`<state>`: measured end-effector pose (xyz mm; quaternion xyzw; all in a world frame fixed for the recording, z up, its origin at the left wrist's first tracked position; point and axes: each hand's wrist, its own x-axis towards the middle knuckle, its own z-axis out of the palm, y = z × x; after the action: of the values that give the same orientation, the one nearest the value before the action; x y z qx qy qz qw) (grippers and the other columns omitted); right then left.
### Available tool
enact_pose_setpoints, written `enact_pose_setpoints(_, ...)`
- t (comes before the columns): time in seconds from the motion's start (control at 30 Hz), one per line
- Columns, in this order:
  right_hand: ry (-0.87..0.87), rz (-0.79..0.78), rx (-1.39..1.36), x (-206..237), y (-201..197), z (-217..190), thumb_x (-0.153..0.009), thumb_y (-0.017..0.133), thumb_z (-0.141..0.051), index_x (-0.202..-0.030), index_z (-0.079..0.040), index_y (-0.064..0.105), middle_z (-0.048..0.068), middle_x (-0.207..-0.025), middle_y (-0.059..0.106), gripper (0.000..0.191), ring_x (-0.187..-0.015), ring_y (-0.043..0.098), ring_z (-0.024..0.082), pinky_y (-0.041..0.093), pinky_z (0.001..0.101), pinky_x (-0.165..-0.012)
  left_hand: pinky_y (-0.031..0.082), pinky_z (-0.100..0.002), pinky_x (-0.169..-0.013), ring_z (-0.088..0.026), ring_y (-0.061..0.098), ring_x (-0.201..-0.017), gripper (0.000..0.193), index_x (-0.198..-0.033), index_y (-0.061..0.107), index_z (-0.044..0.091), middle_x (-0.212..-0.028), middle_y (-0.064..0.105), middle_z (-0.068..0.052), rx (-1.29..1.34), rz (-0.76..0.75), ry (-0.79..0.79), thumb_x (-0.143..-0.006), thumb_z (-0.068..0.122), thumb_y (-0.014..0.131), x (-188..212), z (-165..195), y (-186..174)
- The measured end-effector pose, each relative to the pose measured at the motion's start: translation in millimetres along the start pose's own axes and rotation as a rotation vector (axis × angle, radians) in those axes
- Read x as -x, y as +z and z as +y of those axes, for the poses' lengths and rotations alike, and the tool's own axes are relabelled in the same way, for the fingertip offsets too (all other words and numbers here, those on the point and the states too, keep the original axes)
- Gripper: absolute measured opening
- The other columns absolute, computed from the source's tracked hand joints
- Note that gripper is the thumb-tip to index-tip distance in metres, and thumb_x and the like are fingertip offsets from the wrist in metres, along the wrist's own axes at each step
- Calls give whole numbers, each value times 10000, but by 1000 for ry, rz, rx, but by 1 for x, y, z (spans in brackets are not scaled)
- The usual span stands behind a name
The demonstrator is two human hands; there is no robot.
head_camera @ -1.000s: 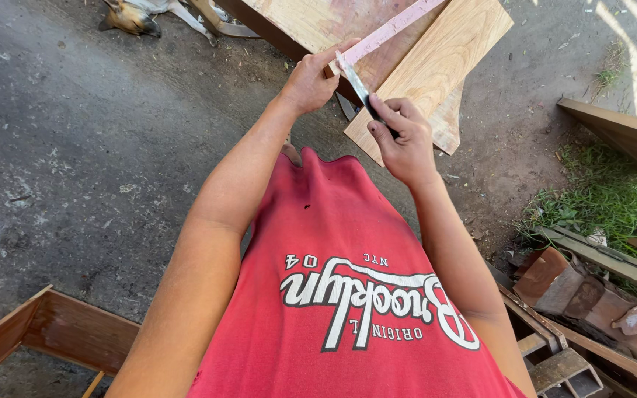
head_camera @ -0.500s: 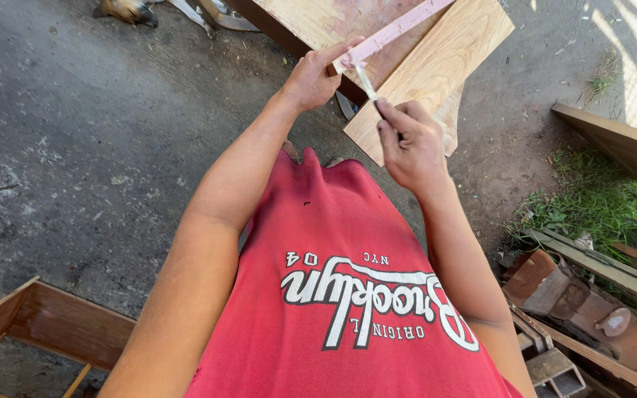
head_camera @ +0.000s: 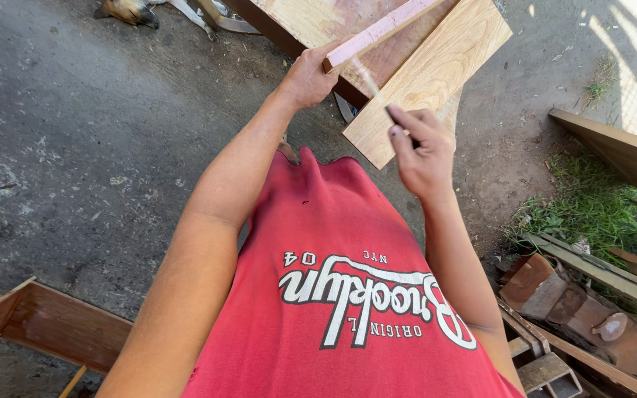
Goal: The person holds wooden boards and strips on a work surface and spreads pink glue along their edges with a small knife-like tool, repositioning and turning the pieces to coat different edges and aligning pieces together.
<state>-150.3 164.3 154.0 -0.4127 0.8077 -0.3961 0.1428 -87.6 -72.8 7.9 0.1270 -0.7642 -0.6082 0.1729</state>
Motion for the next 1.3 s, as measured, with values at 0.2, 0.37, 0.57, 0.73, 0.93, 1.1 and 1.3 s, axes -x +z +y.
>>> enact_pose_setpoints(0.2, 128, 127, -137, -10, -10, 32, -1007, 677, -17, -1285, -5, 722, 43, -1001, 677, 282, -872, 603, 88, 490, 230, -777, 576, -317, -899, -164, 756, -1034, 548, -1456, 569, 137, -1141, 751, -205, -15, -16, -24, -942, -52, 565, 3, 0, 1)
enact_pose_setpoints(0.37, 127, 132, -124, -15, -10, 41, -1021, 683, -22, -1289, -7, 723, 57, -966, 665, 272, -858, 584, 97, 473, 240, -764, 590, -334, -829, -197, 775, -921, 584, -1463, 565, 178, -1046, 748, -214, -62, -25, -78, -923, -45, 573, 5, 2, 3)
enact_pose_setpoints(0.57, 37, 139, 0, -22, -5, 38, -973, 729, -20, -1285, -38, 736, 97, -1010, 694, 313, -878, 645, 149, 510, 277, -788, 593, -344, -802, -216, 772, -912, 629, -1482, 552, 207, -1029, 739, -227, -117, -21, -49, -909, -51, 579, 7, 0, 3)
enact_pose_setpoints(0.73, -54, 229, 265, -24, -13, 35, -924, 772, -20, -1247, -45, 769, 135, -998, 665, 324, -854, 664, 216, 535, 323, -769, 595, -345, -811, -228, 768, -901, 644, -1490, 553, 220, -1052, 745, -223, -122, -26, -52, -910, -57, 573, 9, -2, 5)
enact_pose_setpoints(0.93, 5, 91, 159, -27, -16, 26, -964, 731, -47, -1224, -47, 773, 114, -953, 700, 263, -817, 688, 203, 530, 324, -736, 590, -330, -813, -200, 755, -900, 642, -1509, 535, 210, -1061, 753, -212, -107, -31, -9, -925, -54, 575, 9, 0, 5)
enact_pose_setpoints(1.1, 41, -89, 114, -25, -25, 19, -957, 712, -50, -1209, -50, 772, 93, -916, 712, 259, -784, 666, 164, 513, 291, -715, 588, -320, -788, -206, 698, -783, 622, -1509, 545, 226, -972, 743, -213, -130, -63, -147, -941, -26, 584, 9, 2, 1)
enact_pose_setpoints(1.3, 94, -1, 39, -31, -35, 22, -973, 702, -33, -1241, -52, 759, 98, -926, 696, 275, -774, 633, 151, 489, 277, -719, 587, -316, -808, -172, 673, -835, 608, -1481, 561, 189, -995, 773, -195, -49, -46, -99, -915, -32, 590, 7, 1, 1)
